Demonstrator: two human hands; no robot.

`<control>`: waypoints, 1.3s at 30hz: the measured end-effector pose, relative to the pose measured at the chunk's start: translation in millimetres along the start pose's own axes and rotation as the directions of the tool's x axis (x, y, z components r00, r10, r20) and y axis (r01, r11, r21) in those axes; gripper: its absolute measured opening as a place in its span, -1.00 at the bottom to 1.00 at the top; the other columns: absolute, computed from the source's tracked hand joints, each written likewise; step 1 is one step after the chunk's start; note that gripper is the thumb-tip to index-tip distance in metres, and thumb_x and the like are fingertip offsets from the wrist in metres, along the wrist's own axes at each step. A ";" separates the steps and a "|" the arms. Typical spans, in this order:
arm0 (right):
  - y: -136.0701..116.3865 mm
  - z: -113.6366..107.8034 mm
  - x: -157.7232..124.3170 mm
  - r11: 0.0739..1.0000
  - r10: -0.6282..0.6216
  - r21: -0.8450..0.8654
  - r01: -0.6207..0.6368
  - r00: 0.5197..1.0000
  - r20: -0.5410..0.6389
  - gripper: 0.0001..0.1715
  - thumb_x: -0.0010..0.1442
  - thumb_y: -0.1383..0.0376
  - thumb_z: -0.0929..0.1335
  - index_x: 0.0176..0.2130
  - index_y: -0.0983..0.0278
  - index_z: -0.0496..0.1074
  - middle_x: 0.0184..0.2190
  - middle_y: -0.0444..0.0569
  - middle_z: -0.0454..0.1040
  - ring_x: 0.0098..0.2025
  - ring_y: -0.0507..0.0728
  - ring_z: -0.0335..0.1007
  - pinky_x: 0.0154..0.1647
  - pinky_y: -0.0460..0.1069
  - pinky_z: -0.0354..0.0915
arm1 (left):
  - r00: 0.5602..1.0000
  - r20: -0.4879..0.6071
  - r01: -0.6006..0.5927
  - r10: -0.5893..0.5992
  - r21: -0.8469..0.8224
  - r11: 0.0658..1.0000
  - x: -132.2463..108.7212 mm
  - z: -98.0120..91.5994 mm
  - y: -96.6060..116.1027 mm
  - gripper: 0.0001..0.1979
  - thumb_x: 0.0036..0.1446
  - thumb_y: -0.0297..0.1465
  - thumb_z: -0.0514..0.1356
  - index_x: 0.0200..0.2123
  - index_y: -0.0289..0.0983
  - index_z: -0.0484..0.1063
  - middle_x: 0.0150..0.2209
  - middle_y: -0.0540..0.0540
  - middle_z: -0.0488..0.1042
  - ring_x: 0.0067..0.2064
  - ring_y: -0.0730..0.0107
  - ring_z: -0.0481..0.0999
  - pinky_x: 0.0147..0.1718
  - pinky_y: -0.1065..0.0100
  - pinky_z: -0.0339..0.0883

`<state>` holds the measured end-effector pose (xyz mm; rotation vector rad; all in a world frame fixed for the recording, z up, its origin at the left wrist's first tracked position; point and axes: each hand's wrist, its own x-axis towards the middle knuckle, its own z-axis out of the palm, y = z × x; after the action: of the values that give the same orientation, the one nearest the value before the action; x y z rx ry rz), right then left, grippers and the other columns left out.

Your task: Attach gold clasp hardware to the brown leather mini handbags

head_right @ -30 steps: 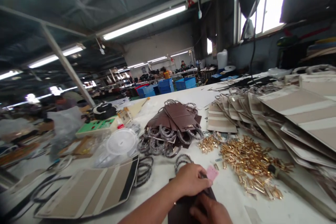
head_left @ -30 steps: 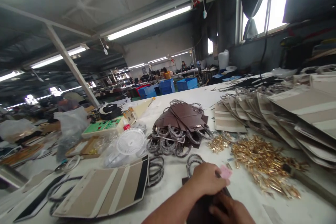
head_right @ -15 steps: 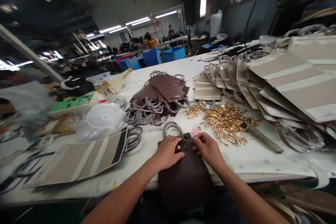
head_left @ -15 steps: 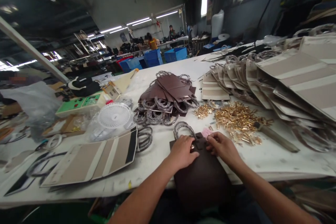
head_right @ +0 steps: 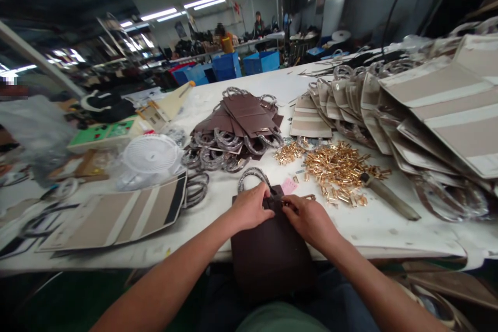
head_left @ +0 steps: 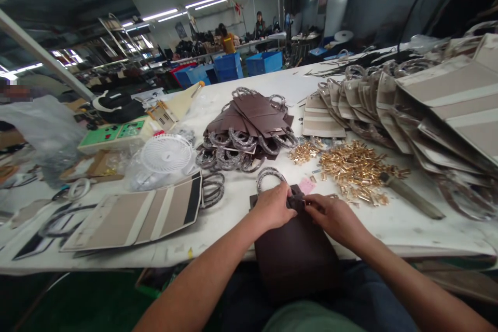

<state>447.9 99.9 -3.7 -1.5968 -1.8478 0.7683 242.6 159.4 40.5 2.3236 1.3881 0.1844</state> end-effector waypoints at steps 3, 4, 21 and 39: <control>-1.8 0.0 -3.9 1.000 0.013 -0.021 -0.013 1.000 0.004 -0.56 0.32 0.09 0.27 0.03 0.20 0.56 -0.36 -0.03 0.61 -0.31 0.24 0.53 -0.27 0.06 0.28 | 1.000 0.007 -0.005 0.005 -0.012 1.000 -2.9 -3.3 5.2 -0.62 0.01 -0.30 0.37 -0.10 -0.16 0.38 -0.24 -0.05 0.54 -0.18 0.07 0.59 -0.21 0.25 0.34; -2.1 -0.1 -5.1 1.000 0.024 -0.007 -0.024 1.000 0.011 -0.56 0.32 0.08 0.27 0.03 0.20 0.55 -0.36 -0.03 0.61 -0.31 0.24 0.53 -0.27 0.05 0.28 | 1.000 0.009 -0.007 0.007 -0.018 1.000 -3.6 -3.8 6.6 -0.62 0.01 -0.31 0.37 -0.09 -0.16 0.39 -0.23 -0.05 0.54 -0.18 0.06 0.59 -0.22 0.25 0.33; -4.5 13.4 -19.7 0.999 0.046 0.000 -0.046 0.990 -0.132 -0.62 0.36 0.07 0.26 0.02 0.18 0.47 -0.37 -0.07 0.58 -0.41 0.18 0.47 -0.38 0.03 0.20 | 0.986 -0.165 -0.039 -0.003 -0.250 0.967 -5.8 -3.7 24.7 -0.78 0.04 -0.48 0.31 -0.32 -0.19 0.30 -0.40 0.09 0.41 -0.39 0.41 0.34 -0.36 0.36 0.10; -9.5 -5.4 -13.7 0.999 -0.002 -0.034 0.003 1.000 0.008 -0.75 0.29 0.18 0.28 -0.14 0.13 0.53 -0.48 -0.15 0.52 -0.47 0.14 0.42 -0.42 -0.01 0.15 | 0.979 -0.203 -0.092 0.020 -0.351 0.932 -10.2 2.7 29.3 -0.77 0.04 -0.53 0.26 -0.44 -0.22 0.21 -0.49 0.12 0.30 -0.45 0.47 0.26 -0.40 0.36 0.02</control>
<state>447.3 85.4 6.3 -1.6144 -1.8775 0.7474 262.1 137.8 51.5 2.0805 1.2521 0.6465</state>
